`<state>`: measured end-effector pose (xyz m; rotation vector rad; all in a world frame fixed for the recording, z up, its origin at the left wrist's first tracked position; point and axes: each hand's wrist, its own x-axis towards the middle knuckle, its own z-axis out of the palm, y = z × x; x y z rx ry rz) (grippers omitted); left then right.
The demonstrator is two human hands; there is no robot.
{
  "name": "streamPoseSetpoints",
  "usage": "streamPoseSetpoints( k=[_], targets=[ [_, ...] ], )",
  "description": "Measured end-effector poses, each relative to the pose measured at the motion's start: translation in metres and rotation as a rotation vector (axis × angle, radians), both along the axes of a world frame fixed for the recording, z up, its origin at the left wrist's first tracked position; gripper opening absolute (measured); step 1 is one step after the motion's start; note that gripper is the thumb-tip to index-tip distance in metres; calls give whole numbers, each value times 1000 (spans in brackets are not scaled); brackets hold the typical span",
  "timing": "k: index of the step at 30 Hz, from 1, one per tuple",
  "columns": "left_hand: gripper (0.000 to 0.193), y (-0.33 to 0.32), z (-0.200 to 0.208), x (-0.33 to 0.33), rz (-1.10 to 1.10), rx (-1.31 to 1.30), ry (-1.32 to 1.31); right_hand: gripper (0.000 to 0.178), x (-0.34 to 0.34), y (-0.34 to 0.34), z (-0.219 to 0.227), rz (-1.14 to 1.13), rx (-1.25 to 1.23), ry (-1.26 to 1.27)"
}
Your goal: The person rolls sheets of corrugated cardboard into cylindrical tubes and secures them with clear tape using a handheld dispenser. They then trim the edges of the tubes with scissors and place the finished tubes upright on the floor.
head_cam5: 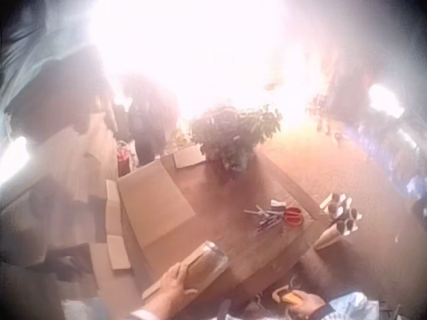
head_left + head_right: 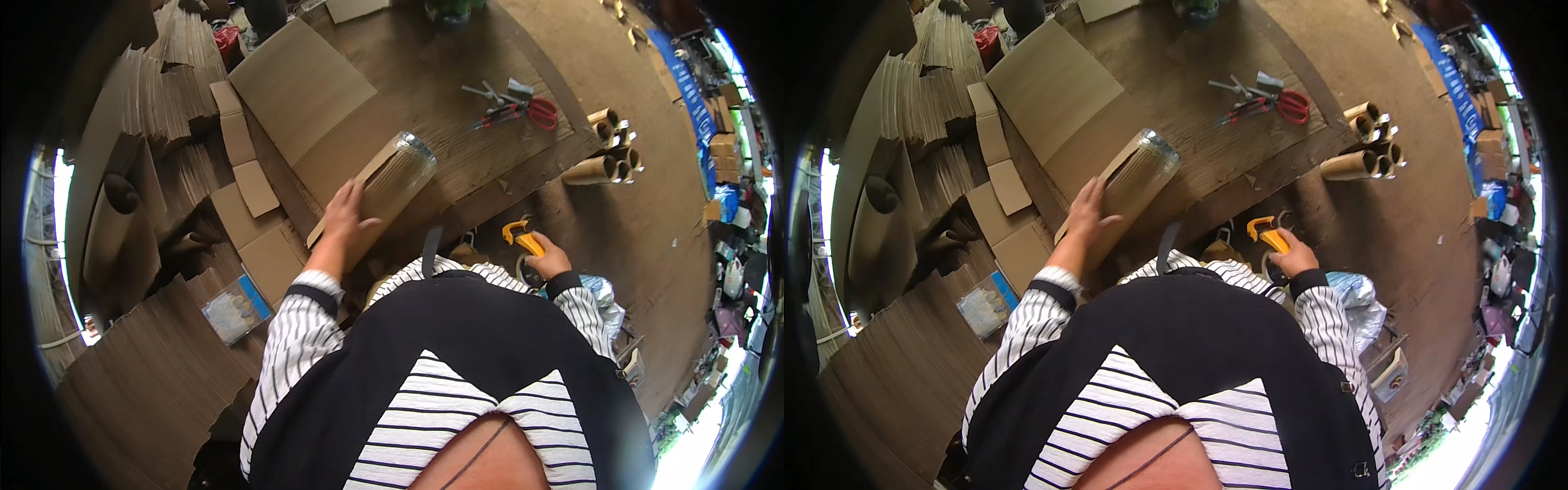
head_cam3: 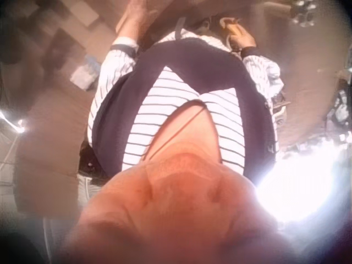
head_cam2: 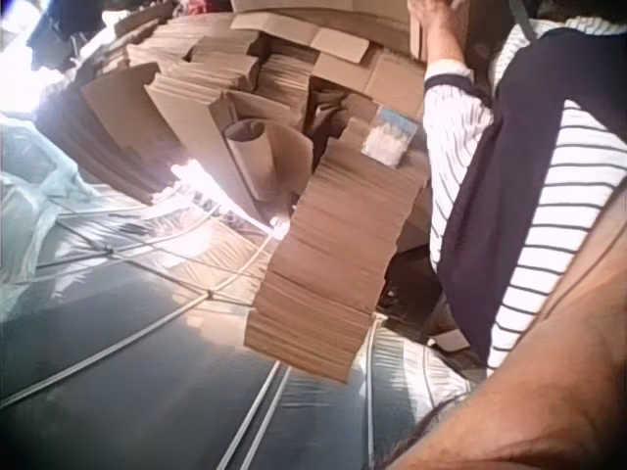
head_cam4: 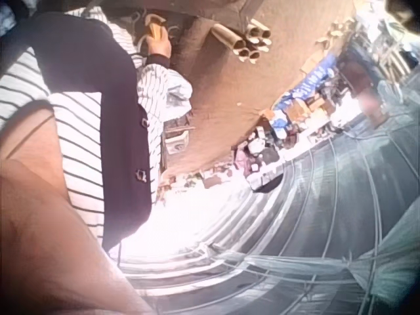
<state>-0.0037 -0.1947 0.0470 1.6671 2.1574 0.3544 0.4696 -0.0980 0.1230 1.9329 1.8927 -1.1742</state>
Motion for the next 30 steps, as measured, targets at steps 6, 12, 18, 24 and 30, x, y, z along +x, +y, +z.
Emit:
streamPoseSetpoints(
  k=[6,12,18,24,30],
  targets=[
    [59,-141,-51,-109,390,-129,-164,72,27,-28,-17,-133,-15,141],
    [40,-126,-76,-105,514,84,-319,75,-26,-6,30,5,-80,32],
    [10,-28,74,-72,105,561,-275,76,-9,20,-5,14,83,240],
    [12,84,146,23,-88,712,-106,73,-15,78,7,132,258,307],
    [18,170,173,101,-10,531,61,77,10,138,23,81,394,686]
  ],
)
